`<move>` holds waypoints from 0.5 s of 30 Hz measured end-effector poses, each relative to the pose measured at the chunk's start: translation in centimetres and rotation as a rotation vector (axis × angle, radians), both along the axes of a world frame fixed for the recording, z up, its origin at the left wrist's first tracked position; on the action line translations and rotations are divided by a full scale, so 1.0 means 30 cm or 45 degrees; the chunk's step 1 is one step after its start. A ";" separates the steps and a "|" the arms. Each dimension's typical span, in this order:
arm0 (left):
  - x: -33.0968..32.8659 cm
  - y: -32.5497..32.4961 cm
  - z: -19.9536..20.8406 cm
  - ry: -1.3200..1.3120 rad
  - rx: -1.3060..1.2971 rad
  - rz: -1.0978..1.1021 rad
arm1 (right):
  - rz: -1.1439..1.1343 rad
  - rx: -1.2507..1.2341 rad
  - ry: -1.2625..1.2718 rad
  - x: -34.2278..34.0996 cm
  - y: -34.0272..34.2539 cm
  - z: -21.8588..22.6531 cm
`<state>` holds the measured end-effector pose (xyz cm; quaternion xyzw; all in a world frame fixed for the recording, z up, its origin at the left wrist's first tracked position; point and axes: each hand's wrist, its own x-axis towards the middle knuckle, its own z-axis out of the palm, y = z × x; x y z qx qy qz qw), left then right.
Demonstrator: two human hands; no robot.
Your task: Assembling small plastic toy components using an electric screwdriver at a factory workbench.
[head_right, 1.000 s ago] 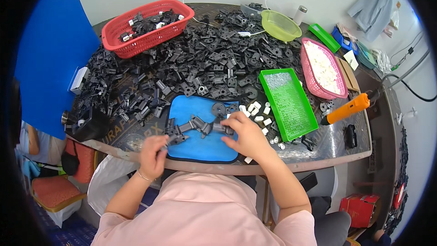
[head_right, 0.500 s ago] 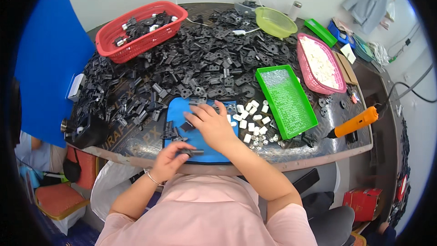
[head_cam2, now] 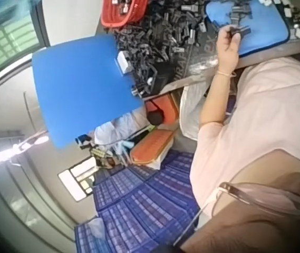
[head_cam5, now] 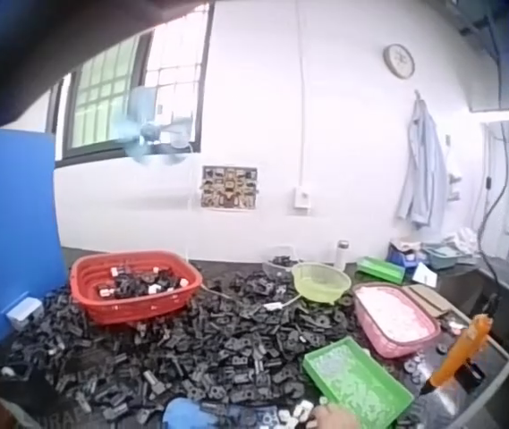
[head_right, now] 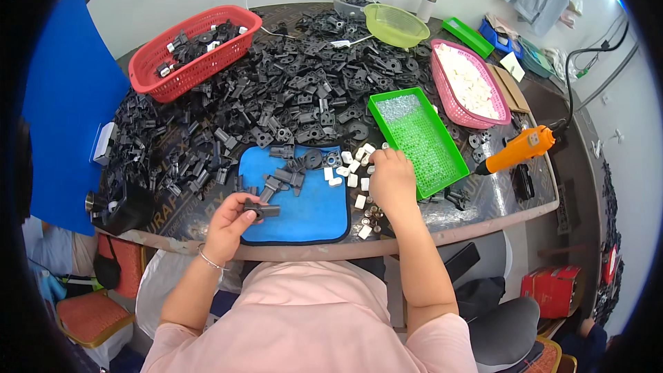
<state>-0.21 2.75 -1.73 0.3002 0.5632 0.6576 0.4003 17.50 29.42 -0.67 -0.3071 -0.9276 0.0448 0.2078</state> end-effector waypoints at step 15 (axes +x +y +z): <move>0.041 0.037 0.084 0.895 -0.084 0.044 | 0.722 -0.656 0.051 -0.093 -0.260 -0.003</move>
